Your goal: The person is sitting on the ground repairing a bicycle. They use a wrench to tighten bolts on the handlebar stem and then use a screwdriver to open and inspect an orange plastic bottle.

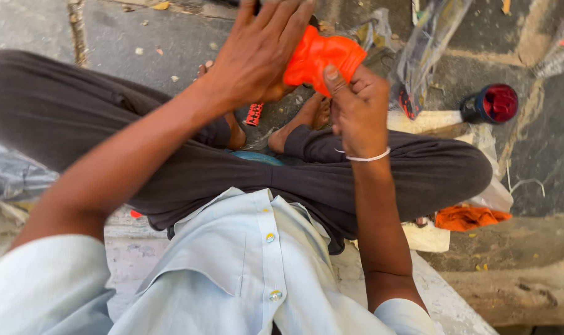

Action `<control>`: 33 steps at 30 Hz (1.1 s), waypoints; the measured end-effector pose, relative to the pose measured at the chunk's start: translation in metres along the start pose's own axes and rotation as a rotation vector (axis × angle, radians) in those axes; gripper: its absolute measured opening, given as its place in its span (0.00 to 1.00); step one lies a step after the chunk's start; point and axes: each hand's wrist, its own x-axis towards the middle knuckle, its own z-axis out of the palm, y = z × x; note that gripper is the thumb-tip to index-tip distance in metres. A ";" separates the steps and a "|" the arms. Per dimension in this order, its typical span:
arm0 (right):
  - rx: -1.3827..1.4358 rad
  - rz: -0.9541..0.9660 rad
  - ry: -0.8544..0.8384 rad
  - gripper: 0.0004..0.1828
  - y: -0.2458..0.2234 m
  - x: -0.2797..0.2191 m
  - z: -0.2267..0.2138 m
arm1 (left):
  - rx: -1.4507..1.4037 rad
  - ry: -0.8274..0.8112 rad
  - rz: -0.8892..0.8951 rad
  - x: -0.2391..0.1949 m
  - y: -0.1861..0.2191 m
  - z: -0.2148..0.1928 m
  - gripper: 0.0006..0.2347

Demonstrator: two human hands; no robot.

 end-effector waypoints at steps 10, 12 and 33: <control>0.106 -0.430 0.048 0.33 -0.001 -0.030 0.010 | -0.815 0.209 -0.411 -0.013 0.023 0.005 0.24; 0.275 -0.244 -0.147 0.44 0.008 -0.038 0.022 | -1.034 0.238 -0.448 -0.017 0.039 0.003 0.22; -0.516 -0.469 -0.143 0.50 0.006 -0.032 0.041 | -1.896 0.164 -0.504 -0.033 0.057 -0.020 0.31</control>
